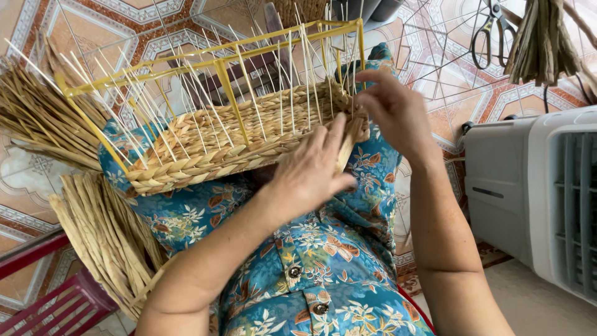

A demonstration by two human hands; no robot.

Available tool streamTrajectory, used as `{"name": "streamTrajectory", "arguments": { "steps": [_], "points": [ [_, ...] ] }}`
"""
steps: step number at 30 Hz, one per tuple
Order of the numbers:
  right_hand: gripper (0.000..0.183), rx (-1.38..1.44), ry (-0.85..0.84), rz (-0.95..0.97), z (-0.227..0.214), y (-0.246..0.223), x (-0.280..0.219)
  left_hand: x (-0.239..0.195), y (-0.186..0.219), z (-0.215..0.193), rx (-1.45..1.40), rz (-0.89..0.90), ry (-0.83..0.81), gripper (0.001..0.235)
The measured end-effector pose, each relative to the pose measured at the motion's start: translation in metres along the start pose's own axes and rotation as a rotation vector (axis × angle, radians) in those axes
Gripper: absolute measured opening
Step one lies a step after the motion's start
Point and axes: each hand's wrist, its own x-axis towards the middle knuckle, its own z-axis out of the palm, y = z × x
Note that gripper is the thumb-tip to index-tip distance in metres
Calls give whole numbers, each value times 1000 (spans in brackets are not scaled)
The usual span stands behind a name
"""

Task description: The person weaves a basket by hand, interlacing dried plant strips through a yellow wire frame. They repeatedly pull and tuck the strips to build up the basket walls.

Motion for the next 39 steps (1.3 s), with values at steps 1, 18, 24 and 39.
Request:
{"name": "streamTrajectory", "arguments": {
  "steps": [1, 18, 24, 39],
  "points": [
    [22, -24, 55, -33, -4, -4, -2, 5, -3, -1, -23, -18, -68, 75],
    [12, -117, -121, -166, 22, 12, -2, 29, 7, -26, -20, -135, 49, 26],
    [12, 303, -214, -46, 12, 14, 1, 69, -41, 9, -361, -126, 172, 29],
    [12, 63, -168, -204, 27, 5, -6, -18, -9, -15, 334, -11, 451, 51]
  ]
}}
